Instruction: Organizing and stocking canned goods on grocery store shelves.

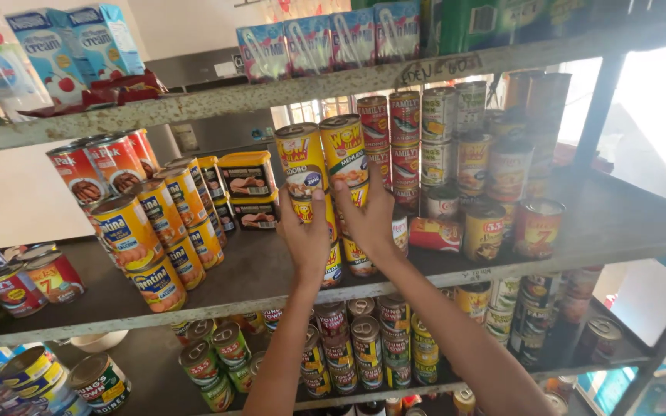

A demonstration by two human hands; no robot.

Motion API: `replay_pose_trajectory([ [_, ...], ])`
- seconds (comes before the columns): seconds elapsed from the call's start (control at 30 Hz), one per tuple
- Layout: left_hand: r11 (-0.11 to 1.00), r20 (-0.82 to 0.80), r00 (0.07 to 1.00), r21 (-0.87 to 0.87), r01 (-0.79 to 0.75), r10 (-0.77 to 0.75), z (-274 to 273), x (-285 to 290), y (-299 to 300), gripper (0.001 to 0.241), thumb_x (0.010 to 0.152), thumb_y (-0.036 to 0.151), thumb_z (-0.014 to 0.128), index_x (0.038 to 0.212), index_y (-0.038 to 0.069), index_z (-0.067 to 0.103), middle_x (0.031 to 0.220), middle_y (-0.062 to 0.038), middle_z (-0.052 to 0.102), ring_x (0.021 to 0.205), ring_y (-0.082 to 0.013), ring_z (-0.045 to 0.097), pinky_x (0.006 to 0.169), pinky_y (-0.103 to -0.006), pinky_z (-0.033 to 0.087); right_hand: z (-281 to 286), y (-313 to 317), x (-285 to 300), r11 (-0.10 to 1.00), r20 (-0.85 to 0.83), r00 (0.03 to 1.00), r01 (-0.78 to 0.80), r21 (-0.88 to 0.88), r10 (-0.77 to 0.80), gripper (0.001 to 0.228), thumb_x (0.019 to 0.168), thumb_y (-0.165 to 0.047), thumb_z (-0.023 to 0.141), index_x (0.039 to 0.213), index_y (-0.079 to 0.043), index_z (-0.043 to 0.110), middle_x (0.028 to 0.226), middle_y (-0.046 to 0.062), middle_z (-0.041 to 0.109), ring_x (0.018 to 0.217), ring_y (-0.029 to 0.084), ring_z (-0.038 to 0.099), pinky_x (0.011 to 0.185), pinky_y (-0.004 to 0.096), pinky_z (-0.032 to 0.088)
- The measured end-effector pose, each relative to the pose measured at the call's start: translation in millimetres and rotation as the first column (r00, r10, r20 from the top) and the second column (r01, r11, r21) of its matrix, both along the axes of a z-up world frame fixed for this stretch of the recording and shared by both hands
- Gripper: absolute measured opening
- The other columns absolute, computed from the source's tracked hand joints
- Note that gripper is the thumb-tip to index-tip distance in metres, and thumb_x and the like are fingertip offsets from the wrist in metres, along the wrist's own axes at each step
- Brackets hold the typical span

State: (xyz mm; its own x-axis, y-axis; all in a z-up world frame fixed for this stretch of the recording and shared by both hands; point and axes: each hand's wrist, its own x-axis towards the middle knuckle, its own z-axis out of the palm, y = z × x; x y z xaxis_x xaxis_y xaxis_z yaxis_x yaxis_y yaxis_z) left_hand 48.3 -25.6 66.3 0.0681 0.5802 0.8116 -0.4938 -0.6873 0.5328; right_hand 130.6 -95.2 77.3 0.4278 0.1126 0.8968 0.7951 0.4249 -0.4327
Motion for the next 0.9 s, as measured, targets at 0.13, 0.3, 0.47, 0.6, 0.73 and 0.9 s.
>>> replay_pose_trajectory([
  [0.13,0.999,0.004,0.999,-0.029,0.037,-0.037,-3,4,-5,0.037,0.101,0.021,0.067,0.127,-0.002,0.055,0.105,-0.014,0.075,0.096,-0.0166,0.071,0.084,-0.0334,0.057,2,-13,1,0.999,-0.011,0.999,0.037,-0.012,-0.038,0.044,0.100,-0.027,0.069,0.129,0.002,0.052,0.101,0.015,0.076,0.094,0.021,0.078,0.076,0.035,0.060],
  [0.3,0.999,-0.030,0.999,-0.015,-0.040,0.040,-4,6,-1,0.037,0.101,0.023,0.068,0.127,0.000,0.057,0.104,-0.014,0.076,0.096,-0.0177,0.073,0.084,-0.0343,0.057,-7,-14,20,0.992,-0.053,0.992,0.109,-0.067,-0.113,0.040,0.102,-0.032,0.070,0.119,0.001,0.056,0.098,0.015,0.077,0.090,0.020,0.077,0.077,0.035,0.059],
  [0.47,0.999,-0.036,0.998,0.001,-0.043,0.043,-2,1,-5,0.040,0.101,0.027,0.068,0.128,-0.001,0.057,0.105,-0.014,0.077,0.098,-0.0194,0.074,0.086,-0.0350,0.057,5,-27,11,0.977,-0.075,0.991,0.098,-0.191,-0.114,0.052,0.098,-0.037,0.068,0.129,0.002,0.050,0.097,0.016,0.075,0.084,0.021,0.076,0.071,0.035,0.057],
  [0.6,0.998,-0.104,0.993,-0.009,-0.064,0.063,3,-9,-14,0.045,0.101,0.031,0.067,0.131,-0.001,0.056,0.108,-0.013,0.075,0.098,-0.0196,0.073,0.085,-0.0349,0.055,-2,-26,15,0.985,-0.071,0.997,0.023,-0.171,-0.036,0.050,0.101,-0.039,0.063,0.127,0.003,0.051,0.102,0.017,0.075,0.090,0.023,0.076,0.078,0.036,0.057],
  [0.73,0.998,-0.139,0.989,-0.042,-0.053,0.047,-2,-8,-13,0.048,0.101,0.033,0.066,0.134,0.000,0.055,0.110,-0.014,0.074,0.098,-0.0196,0.071,0.083,-0.0348,0.055,-10,-17,22,0.993,-0.022,0.998,0.057,-0.106,-0.060,0.050,0.105,-0.036,0.062,0.132,0.004,0.048,0.109,0.021,0.072,0.101,0.027,0.072,0.084,0.038,0.055],
  [0.9,0.999,0.007,0.999,-0.022,-0.048,0.049,-11,-2,4,0.050,0.102,0.033,0.066,0.135,-0.001,0.052,0.111,-0.015,0.073,0.102,-0.0203,0.071,0.087,-0.0353,0.056,0,-24,20,0.995,0.001,0.996,0.084,-0.052,-0.084,0.046,0.104,-0.034,0.061,0.129,0.003,0.051,0.108,0.020,0.074,0.100,0.029,0.074,0.088,0.039,0.056],
])
